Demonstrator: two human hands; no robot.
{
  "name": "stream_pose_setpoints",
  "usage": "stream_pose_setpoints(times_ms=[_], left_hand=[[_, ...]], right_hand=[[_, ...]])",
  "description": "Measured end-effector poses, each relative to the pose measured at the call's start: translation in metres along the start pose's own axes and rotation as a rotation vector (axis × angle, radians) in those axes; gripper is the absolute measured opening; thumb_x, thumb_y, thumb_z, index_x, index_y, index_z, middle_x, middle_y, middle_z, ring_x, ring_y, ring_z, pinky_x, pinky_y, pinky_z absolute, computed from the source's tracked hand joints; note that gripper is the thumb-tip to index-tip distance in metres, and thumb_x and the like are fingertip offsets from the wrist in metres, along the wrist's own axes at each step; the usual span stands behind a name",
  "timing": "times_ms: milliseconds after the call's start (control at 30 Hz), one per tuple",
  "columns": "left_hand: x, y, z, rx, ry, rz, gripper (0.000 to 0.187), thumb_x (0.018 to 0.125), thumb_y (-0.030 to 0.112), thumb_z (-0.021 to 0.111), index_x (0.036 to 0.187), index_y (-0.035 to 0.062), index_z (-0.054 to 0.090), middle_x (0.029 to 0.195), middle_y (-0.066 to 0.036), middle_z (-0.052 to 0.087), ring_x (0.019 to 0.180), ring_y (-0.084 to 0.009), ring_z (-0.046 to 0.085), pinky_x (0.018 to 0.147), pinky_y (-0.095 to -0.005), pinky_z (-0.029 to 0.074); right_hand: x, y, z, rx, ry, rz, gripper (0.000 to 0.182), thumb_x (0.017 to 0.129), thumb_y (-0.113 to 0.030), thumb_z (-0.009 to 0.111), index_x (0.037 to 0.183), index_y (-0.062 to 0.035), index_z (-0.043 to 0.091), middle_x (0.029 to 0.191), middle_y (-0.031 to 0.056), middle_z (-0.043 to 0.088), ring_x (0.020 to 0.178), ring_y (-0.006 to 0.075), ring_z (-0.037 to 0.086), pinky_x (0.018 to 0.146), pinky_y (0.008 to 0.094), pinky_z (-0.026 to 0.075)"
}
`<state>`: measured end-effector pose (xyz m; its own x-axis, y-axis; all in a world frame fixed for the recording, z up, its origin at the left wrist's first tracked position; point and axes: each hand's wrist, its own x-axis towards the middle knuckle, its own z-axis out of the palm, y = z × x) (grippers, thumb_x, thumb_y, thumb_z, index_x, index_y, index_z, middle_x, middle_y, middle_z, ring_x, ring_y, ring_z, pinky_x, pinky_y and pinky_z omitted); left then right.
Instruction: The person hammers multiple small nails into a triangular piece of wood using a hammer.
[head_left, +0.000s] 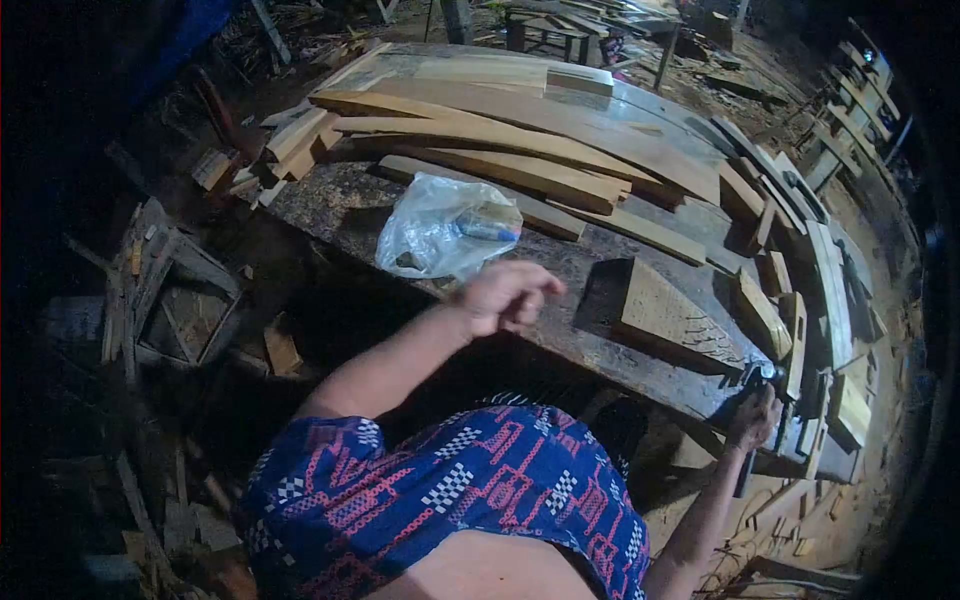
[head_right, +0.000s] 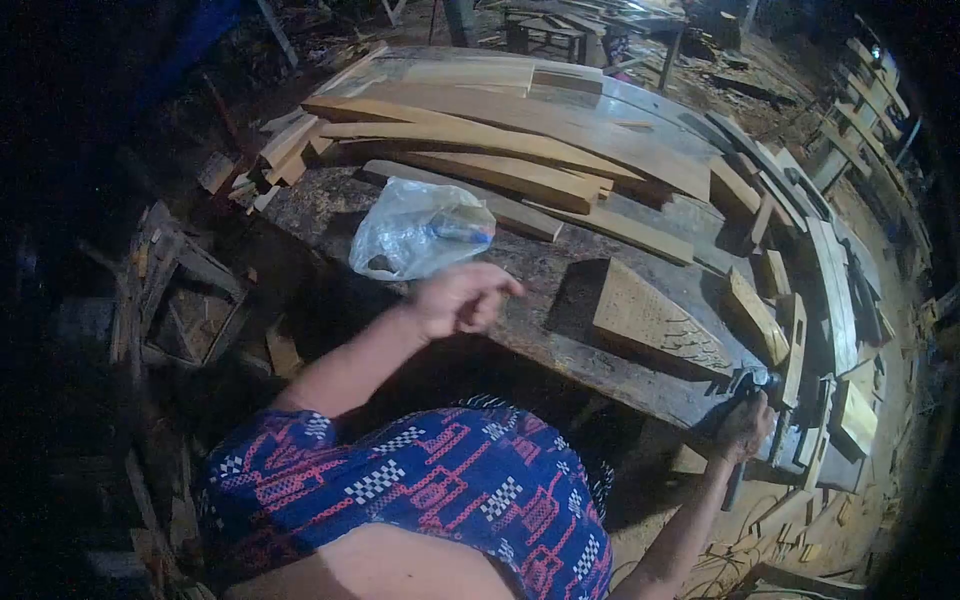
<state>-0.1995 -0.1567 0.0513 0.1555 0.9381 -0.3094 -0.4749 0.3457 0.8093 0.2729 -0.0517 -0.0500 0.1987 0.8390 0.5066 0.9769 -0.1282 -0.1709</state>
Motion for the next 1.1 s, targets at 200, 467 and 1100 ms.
stream_pose_setpoints(times_ms=[200,467,1100], left_hand=[[-0.042,0.056,-0.132,0.651,0.837,0.733,0.017,0.084,0.018,0.065,0.082,0.0009,0.066,0.068,0.001,0.059,0.061,-0.0078,0.053,0.056,-0.0235,0.044],[-0.073,0.069,-0.164,1.076,0.73,0.189,0.026,0.08,0.024,0.071,0.068,0.0013,0.065,0.062,0.002,0.058,0.058,-0.0045,0.048,0.052,-0.0237,0.039],[0.022,0.071,-0.053,0.022,0.039,0.455,0.015,0.081,0.015,0.066,0.094,0.0064,0.064,0.088,-0.002,0.064,0.079,-0.0114,0.061,0.072,-0.0277,0.05]], right_hand=[[-0.002,0.004,0.009,-0.01,0.114,-0.086,0.026,0.081,-0.012,0.055,0.107,-0.0102,0.058,0.088,0.0166,0.055,0.083,0.0371,0.054,0.071,0.0461,0.044],[-0.002,0.002,0.008,-0.01,0.051,-0.039,0.034,0.081,-0.014,0.054,0.114,-0.0071,0.056,0.093,0.0177,0.053,0.091,0.0368,0.053,0.076,0.0468,0.043],[-0.011,-0.186,-0.126,1.042,-0.232,-0.379,0.045,0.064,0.003,0.065,0.109,-0.0029,0.061,0.106,0.0146,0.059,0.1,0.03,0.056,0.089,0.0377,0.043]])
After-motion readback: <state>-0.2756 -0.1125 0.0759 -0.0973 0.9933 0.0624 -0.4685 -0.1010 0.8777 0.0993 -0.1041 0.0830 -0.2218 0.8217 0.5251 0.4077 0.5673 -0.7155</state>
